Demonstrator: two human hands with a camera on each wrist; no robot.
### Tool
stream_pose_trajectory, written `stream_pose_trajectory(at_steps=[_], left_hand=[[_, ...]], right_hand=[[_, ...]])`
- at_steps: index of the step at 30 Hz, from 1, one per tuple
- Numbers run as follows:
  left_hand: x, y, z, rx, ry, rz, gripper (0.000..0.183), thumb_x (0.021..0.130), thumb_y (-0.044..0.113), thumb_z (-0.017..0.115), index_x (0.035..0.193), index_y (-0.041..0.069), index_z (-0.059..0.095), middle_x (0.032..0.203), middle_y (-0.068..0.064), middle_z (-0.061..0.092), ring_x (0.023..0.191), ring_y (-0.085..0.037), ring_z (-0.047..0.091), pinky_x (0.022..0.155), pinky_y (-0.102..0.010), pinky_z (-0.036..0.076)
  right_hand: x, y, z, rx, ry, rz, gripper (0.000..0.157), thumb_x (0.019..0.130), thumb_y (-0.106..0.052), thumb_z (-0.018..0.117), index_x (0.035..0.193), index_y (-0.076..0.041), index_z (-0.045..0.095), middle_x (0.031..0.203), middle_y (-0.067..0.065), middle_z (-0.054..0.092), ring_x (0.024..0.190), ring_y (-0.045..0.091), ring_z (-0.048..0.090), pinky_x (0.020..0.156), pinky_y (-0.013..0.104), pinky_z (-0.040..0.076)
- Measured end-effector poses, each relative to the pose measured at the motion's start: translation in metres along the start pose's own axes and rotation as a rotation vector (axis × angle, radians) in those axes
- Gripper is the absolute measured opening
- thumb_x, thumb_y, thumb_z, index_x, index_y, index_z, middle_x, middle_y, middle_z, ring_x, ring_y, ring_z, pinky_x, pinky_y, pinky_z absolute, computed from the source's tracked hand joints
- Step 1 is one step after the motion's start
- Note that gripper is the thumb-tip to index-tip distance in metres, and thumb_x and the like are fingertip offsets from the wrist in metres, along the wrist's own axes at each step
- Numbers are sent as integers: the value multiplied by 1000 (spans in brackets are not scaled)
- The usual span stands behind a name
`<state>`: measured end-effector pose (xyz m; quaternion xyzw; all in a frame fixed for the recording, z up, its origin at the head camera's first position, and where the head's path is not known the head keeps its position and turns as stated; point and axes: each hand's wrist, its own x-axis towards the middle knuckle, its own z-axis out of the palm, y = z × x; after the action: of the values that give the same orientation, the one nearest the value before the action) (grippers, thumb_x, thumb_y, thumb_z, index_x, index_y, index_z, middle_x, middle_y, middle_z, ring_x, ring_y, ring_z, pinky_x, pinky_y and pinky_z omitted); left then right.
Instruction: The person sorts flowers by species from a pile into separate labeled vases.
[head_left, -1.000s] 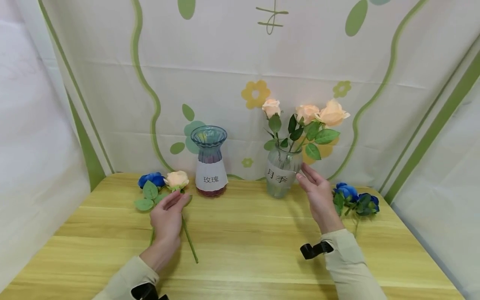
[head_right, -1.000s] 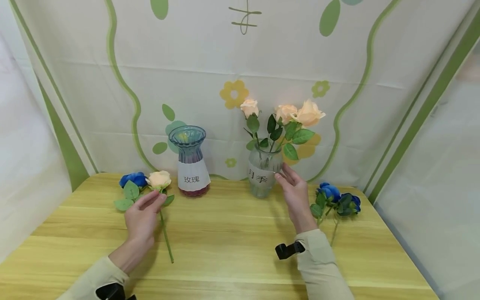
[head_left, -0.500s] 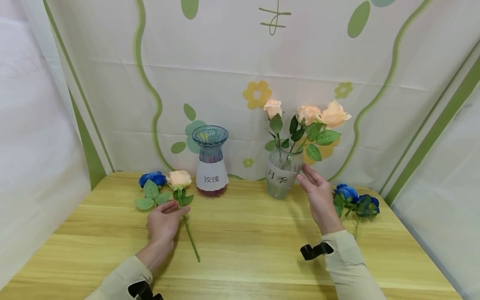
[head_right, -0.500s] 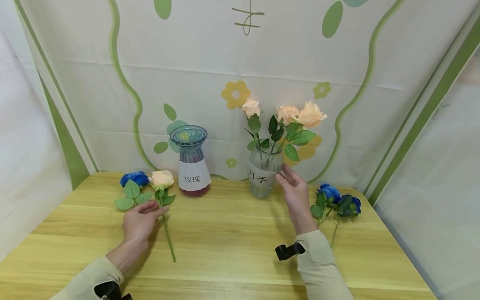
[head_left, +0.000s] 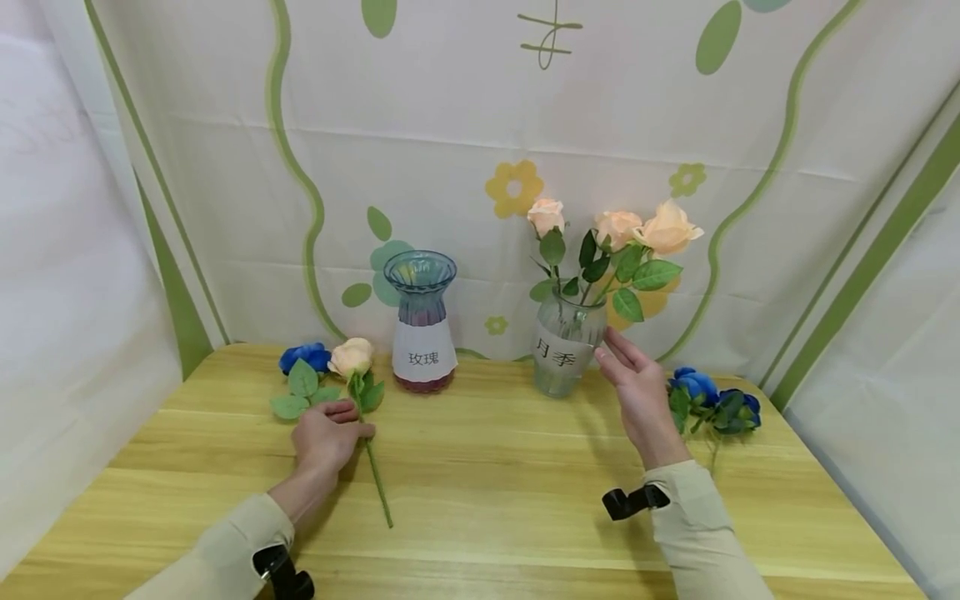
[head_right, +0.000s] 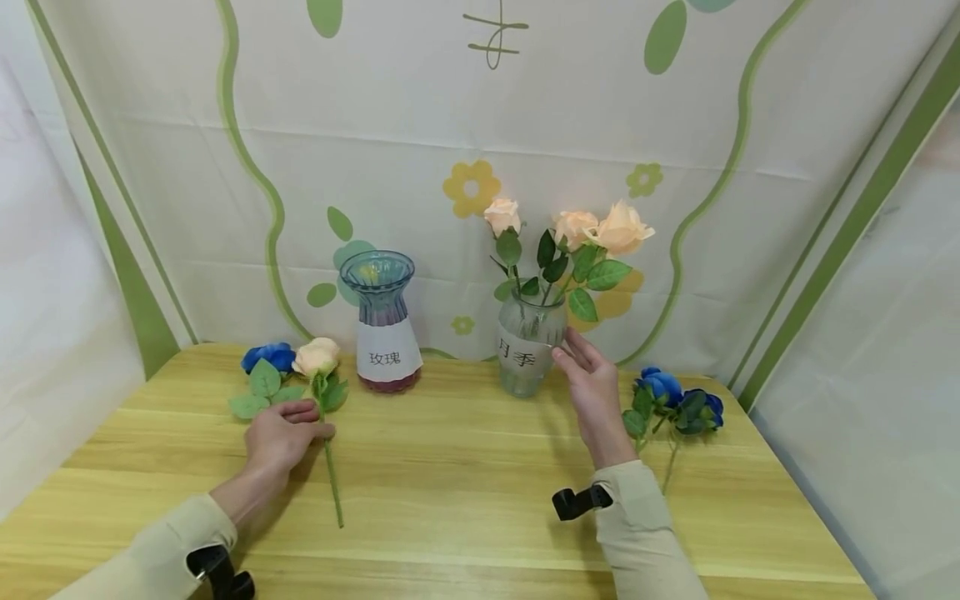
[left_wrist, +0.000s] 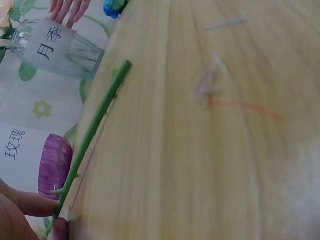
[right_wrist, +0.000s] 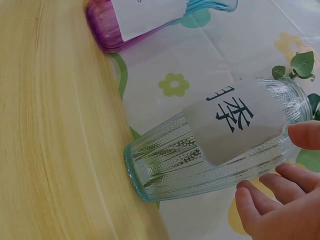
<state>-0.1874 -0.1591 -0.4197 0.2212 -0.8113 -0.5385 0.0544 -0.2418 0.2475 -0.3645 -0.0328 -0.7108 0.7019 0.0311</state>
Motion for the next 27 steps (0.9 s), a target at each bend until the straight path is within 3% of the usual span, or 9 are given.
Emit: stream_pose_trajectory(at_steps=[4, 7, 11, 15, 18, 22, 27], left_hand=[[2, -3, -2, -71, -17, -20, 46, 85, 5, 84, 128, -5, 72, 111, -16, 82, 95, -20, 77, 74, -22, 61], [3, -1, -1, -139, -52, -39, 45, 88, 5, 82, 130, -7, 71, 114, -16, 81, 80, -4, 73, 66, -16, 57], [4, 9, 3, -289, -121, -44, 45, 95, 2, 75, 136, -11, 64, 132, -26, 71, 76, -1, 73, 72, -17, 60], [4, 22, 9, -452, -172, -67, 48, 100, -2, 68, 144, -15, 55, 127, -25, 68, 78, -3, 75, 79, -17, 61], [3, 28, 12, -500, -195, -93, 50, 102, -1, 65, 148, -14, 51, 127, -19, 67, 81, -3, 75, 82, -16, 60], [2, 35, 13, -548, -225, -119, 52, 106, 1, 60, 154, -10, 45, 141, -21, 59, 85, 0, 74, 90, -15, 59], [3, 45, 17, -671, -169, -113, 53, 108, 2, 55, 157, -8, 40, 142, -16, 52, 89, 3, 71, 101, -17, 56]], right_hand=[[1, 0, 0, 2, -5, 2, 63, 111, -25, 56, 168, -18, 31, 177, -2, 28, 163, 16, 29, 131, 40, 32], [1, 1, 0, 3, -12, -2, 63, 111, -25, 56, 168, -18, 30, 177, -2, 27, 163, 16, 29, 131, 41, 31], [1, 1, -1, -4, -11, -6, 64, 111, -26, 57, 168, -17, 30, 177, -3, 27, 163, 17, 28, 131, 42, 31], [2, 1, -3, -3, 0, -8, 65, 111, -27, 58, 168, -16, 29, 177, -2, 27, 163, 17, 28, 131, 42, 32], [2, 0, -3, 4, -1, -9, 65, 111, -26, 58, 169, -16, 29, 177, -1, 27, 163, 17, 29, 131, 41, 32], [2, 2, -2, 12, -4, -9, 64, 111, -24, 56, 169, -15, 29, 177, -2, 27, 163, 17, 29, 131, 40, 32], [2, 3, -1, 29, -11, -16, 63, 111, -25, 56, 168, -16, 30, 177, -2, 27, 163, 17, 29, 131, 40, 32]])
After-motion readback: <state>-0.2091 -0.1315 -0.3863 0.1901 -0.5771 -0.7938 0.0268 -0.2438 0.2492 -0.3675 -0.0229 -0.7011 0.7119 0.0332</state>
